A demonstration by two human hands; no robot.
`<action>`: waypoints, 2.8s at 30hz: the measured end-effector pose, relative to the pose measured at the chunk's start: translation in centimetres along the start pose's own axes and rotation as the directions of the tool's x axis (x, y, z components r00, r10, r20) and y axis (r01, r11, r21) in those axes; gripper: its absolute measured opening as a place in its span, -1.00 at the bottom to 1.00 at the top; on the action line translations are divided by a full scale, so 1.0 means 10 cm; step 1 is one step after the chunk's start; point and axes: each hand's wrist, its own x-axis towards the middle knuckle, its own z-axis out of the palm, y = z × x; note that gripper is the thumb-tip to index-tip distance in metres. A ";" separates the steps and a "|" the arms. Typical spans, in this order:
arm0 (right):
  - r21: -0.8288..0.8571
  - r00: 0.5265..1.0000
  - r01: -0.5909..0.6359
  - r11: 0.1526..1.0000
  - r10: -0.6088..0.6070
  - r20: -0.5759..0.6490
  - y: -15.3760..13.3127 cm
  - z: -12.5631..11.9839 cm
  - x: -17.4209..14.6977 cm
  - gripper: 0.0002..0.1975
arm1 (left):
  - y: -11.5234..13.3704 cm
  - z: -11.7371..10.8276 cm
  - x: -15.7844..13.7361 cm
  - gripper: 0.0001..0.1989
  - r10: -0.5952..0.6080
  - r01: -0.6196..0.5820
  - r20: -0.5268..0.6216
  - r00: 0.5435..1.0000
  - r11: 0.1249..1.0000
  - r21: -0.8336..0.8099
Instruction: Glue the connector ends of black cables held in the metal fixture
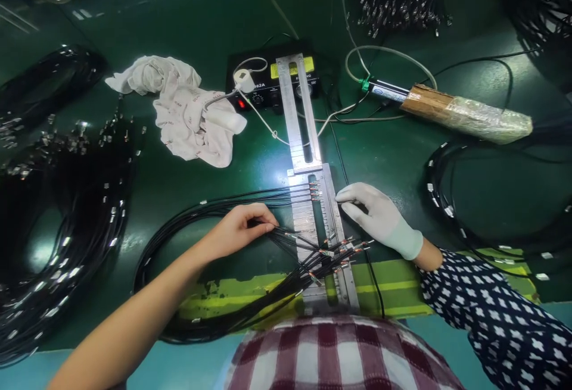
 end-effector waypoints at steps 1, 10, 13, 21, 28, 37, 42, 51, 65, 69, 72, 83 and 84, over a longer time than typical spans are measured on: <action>0.001 1.000 0.002 1.000 -0.002 0.001 0.01 0.00 0.00 -0.87 | 0.03 0.00 -0.01 -0.77 -0.034 0.035 0.005 0.999 0.999 -0.027; 0.018 1.000 0.016 1.000 -0.016 0.010 0.02 0.01 0.01 -0.86 | -0.06 0.20 -0.27 -0.82 0.030 0.032 -0.142 0.989 0.908 0.417; 0.015 1.000 0.016 1.000 -0.016 0.011 0.02 0.01 0.01 -0.87 | -0.09 0.34 -0.25 -0.83 0.182 -0.008 -0.219 0.959 0.786 0.619; 0.005 1.000 0.007 1.000 -0.007 0.023 0.01 0.00 0.01 -0.86 | 0.07 0.51 0.04 -0.87 0.294 -0.132 -0.240 0.925 0.843 0.522; 0.003 1.000 0.001 1.000 -0.001 0.017 0.01 0.01 0.01 -0.86 | 0.00 0.41 0.17 -0.87 0.460 -0.159 -0.309 0.833 0.732 0.662; 0.008 1.000 -0.005 1.000 0.005 0.020 0.00 0.00 0.02 -0.86 | -0.14 0.34 0.24 -0.83 0.673 -0.269 -0.060 0.737 0.374 0.888; 0.008 1.000 -0.012 1.000 0.012 0.022 0.00 0.00 0.02 -0.85 | -0.14 0.34 0.23 -0.85 0.705 -0.283 -0.066 0.706 0.366 0.887; 0.005 1.000 -0.017 1.000 0.017 0.026 0.00 0.00 0.02 -0.86 | -0.15 0.36 0.25 -0.86 0.711 -0.318 0.023 0.703 0.285 0.904; 0.016 0.999 -0.018 1.000 0.017 0.027 0.00 -0.01 0.06 -0.86 | -0.11 0.48 0.03 -0.54 0.510 -0.148 -0.014 0.860 0.275 0.950; 0.016 1.000 -0.002 1.000 0.002 0.011 -0.01 -0.01 0.02 -0.85 | -0.07 0.48 0.01 -0.60 0.493 -0.171 -0.056 0.868 0.403 0.899; 0.013 0.999 0.028 1.000 -0.029 0.016 -0.04 0.00 -0.07 -0.84 | -0.02 0.47 -0.04 -0.75 0.459 -0.228 -0.090 0.884 0.590 0.775; 0.010 0.999 -0.030 1.000 0.030 0.033 -0.06 0.02 -0.08 -0.86 | -0.07 0.55 -0.07 -0.83 0.532 -0.314 -0.175 0.829 0.700 0.641; 0.010 0.999 -0.029 1.000 0.029 0.029 -0.06 0.02 -0.08 -0.86 | -0.06 0.55 -0.05 -0.82 0.543 -0.312 -0.191 0.818 0.697 0.646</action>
